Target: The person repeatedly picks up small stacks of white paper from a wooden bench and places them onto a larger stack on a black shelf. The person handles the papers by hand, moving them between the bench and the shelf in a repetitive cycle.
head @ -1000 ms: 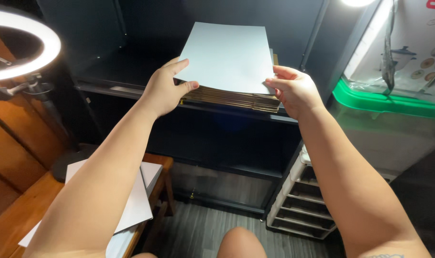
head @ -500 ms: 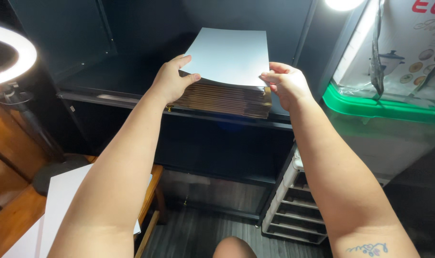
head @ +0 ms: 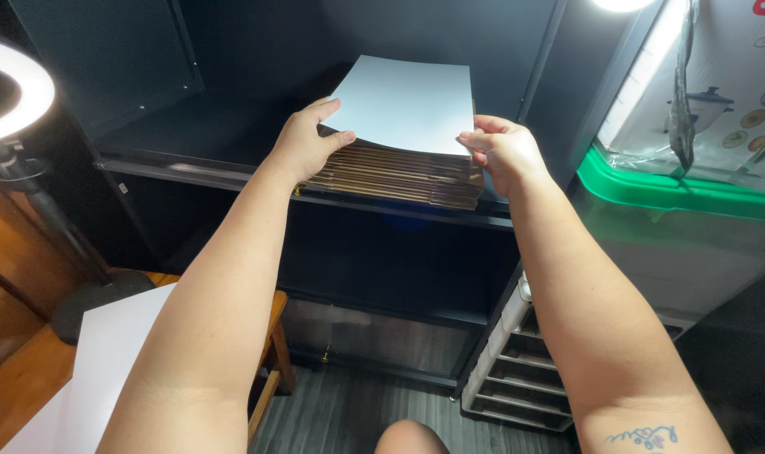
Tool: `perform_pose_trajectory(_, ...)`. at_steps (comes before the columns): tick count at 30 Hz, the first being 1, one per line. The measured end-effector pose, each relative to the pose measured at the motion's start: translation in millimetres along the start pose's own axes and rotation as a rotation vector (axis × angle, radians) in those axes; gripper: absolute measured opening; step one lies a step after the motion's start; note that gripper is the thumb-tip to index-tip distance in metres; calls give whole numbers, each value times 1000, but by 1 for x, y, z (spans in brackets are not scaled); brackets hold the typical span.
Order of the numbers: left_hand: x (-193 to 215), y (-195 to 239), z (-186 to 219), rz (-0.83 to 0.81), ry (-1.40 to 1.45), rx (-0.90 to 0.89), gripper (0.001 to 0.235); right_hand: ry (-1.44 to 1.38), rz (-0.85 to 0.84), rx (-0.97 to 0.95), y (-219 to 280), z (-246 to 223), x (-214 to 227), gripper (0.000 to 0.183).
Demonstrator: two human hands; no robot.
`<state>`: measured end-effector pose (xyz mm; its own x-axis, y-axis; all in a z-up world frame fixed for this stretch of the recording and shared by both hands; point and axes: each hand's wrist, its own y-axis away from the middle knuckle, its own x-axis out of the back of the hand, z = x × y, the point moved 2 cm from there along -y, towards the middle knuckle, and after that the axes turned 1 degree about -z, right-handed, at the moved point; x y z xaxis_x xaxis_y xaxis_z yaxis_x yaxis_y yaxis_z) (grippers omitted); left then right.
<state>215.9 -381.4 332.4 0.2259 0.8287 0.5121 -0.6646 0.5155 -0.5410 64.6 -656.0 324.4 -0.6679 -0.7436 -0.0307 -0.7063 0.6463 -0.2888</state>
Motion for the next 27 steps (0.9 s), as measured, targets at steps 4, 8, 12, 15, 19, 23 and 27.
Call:
perform_pose_trajectory(4,0,0,-5,-4,-16,17,64,9,5,-15,24,-13,-2,60)
perform_pose_trajectory(8,-1,-1,-8,-18,-28,26,64,-2,-7,-21,-3,10,1,60)
perform_pose_trajectory(12,-2,0,-10,-33,-40,47,66,-12,-5,-59,40,-21,-7,56)
perform_pose_trajectory(15,-3,-1,-11,-35,-47,69,66,-26,-8,-54,17,-5,-5,57)
perform_pose_trajectory(19,-3,-2,-13,-49,-76,83,66,-29,-16,-56,14,-3,-4,57)
perform_pose_trajectory(23,-3,2,-6,-67,-92,95,65,-9,-11,-63,24,-9,-5,52)
perform_pose_trajectory(27,-3,2,-4,-55,-97,88,62,13,-10,-46,1,8,1,50)
